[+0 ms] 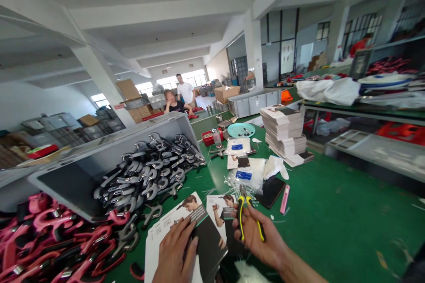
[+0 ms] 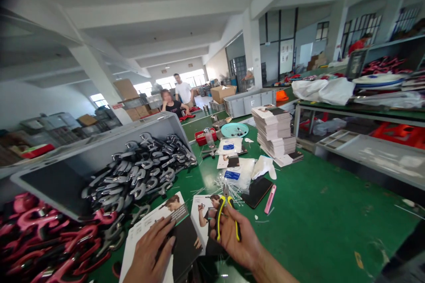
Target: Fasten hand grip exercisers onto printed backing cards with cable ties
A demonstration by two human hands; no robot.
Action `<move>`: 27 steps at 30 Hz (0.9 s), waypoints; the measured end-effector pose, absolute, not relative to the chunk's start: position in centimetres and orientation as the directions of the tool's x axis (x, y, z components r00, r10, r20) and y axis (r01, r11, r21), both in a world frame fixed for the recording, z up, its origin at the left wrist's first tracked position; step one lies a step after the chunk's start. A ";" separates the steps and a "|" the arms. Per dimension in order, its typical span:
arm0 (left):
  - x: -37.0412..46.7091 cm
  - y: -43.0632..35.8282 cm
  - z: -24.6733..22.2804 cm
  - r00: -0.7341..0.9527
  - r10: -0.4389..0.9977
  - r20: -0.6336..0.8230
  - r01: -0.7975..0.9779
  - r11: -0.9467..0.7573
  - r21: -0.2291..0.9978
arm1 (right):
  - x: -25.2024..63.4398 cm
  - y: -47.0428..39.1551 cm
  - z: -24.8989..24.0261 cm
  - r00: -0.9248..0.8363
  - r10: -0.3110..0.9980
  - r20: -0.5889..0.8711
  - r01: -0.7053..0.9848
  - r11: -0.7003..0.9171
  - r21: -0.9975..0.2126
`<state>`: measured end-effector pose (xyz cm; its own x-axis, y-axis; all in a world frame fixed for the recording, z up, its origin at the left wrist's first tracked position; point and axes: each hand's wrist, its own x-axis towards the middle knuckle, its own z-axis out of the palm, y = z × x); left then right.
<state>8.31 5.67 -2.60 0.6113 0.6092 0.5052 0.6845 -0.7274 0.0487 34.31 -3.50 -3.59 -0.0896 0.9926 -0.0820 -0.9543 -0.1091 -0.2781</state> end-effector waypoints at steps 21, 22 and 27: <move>8.7 5.0 -2.1 0.589 0.625 0.512 0.710 -0.703 0.041 | 35.3 -4.2 -5.0 -0.147 0.940 -0.308 -0.618 -0.330 -0.713; 8.5 5.2 -2.2 0.598 0.614 0.516 0.708 -0.706 0.019 | 35.4 -4.4 -5.1 -0.152 0.940 -0.305 -0.609 -0.332 -0.720; 7.6 6.9 -3.8 0.672 0.469 0.574 0.627 -0.772 -0.103 | 35.1 -4.4 -5.9 -0.116 0.908 -0.403 -0.664 -0.373 -0.648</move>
